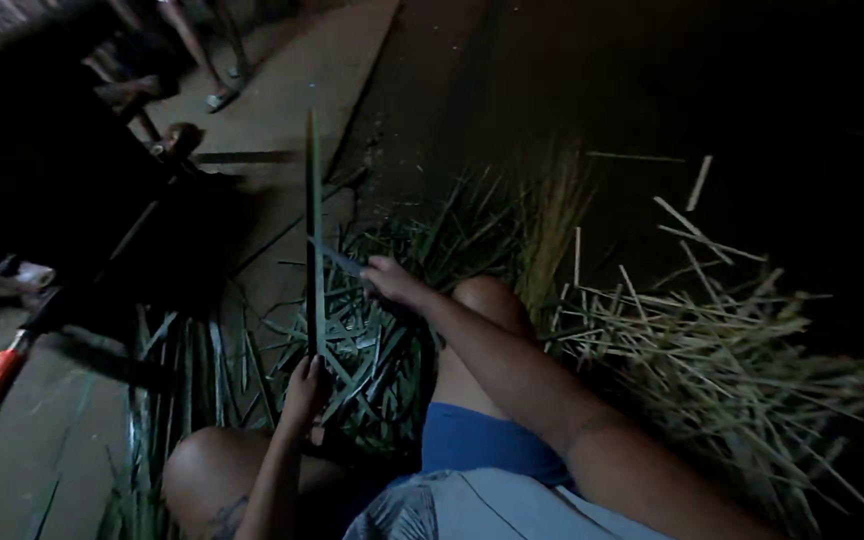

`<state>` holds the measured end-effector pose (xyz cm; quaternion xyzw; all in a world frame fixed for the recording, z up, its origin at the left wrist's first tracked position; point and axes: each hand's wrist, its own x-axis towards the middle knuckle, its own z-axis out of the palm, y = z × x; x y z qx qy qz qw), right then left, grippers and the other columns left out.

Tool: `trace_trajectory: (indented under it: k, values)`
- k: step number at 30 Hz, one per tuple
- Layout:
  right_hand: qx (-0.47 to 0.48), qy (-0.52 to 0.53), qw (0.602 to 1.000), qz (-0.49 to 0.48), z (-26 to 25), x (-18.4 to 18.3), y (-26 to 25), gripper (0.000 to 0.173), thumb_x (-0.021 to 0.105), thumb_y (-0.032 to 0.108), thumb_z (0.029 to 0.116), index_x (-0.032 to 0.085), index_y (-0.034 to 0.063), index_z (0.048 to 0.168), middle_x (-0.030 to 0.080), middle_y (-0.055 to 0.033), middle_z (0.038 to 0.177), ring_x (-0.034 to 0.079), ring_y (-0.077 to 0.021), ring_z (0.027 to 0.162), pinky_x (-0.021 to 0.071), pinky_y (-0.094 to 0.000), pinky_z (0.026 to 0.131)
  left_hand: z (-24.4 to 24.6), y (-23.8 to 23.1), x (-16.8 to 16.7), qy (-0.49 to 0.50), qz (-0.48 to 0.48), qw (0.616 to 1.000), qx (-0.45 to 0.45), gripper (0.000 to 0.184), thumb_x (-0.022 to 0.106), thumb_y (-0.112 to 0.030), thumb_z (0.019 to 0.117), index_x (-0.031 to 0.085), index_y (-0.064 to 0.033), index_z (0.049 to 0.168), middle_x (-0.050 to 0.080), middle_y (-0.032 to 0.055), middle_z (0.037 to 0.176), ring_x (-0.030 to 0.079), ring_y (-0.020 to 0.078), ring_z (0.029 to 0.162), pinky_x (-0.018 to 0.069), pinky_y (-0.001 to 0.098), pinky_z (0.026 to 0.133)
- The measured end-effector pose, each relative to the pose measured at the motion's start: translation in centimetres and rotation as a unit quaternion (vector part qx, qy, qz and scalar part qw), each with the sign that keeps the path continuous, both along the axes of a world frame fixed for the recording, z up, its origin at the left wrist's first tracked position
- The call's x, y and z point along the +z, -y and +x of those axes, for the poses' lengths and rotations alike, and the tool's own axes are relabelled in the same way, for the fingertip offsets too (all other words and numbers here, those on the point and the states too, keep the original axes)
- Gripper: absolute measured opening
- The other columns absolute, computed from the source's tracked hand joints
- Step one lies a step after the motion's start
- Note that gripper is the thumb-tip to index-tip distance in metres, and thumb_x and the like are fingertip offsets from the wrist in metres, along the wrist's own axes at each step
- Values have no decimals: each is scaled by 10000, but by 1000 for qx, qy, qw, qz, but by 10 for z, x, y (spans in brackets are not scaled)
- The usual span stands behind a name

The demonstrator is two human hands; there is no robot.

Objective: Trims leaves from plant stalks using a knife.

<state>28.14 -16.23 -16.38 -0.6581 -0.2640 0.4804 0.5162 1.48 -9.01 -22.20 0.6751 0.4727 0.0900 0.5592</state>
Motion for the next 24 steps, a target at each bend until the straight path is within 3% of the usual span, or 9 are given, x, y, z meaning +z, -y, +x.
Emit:
trace_trajectory:
  k: [4, 8, 14, 18, 24]
  values:
    - [174, 39, 982, -54, -41, -3, -4, 425, 474, 297, 1103, 464, 124, 1492, 677, -100, 973, 642, -154, 672, 558, -303, 617, 12, -5, 11, 106, -56, 991, 66, 349, 371, -326, 1128, 553, -32, 1176, 537, 19, 663, 492, 104, 496, 440, 255, 446]
    - [265, 52, 962, -47, -60, -2, -1, 431, 478, 290, 1106, 441, 121, 1501, 681, -97, 955, 647, -145, 638, 562, -293, 589, 25, -1, 22, 172, -74, 977, 103, 293, 358, -252, 1131, 551, -33, 1103, 524, 6, 658, 467, 81, 474, 419, 231, 423]
    - [313, -26, 949, 16, -58, -5, 2, 424, 477, 232, 1106, 429, 88, 1501, 690, -96, 946, 683, -162, 691, 601, -321, 637, 22, 8, 32, 266, -107, 956, 70, 311, 358, -147, 1091, 605, -58, 925, 556, -3, 655, 492, 71, 506, 449, 231, 467]
    - [334, -63, 940, 43, -54, -4, 5, 403, 440, 228, 1117, 438, 80, 1492, 683, -90, 1013, 656, -135, 665, 590, -294, 635, 21, 14, 36, 282, -127, 950, 45, 295, 355, -140, 1083, 600, -64, 938, 543, 4, 679, 485, 72, 513, 441, 221, 462]
    - [347, -90, 932, 52, -50, -4, 6, 335, 443, 258, 1117, 513, 77, 1390, 667, -58, 915, 620, -109, 625, 557, -260, 574, 22, 24, 42, 294, -123, 946, 50, 273, 347, -102, 1063, 603, -63, 975, 555, -4, 684, 487, 67, 519, 437, 222, 469]
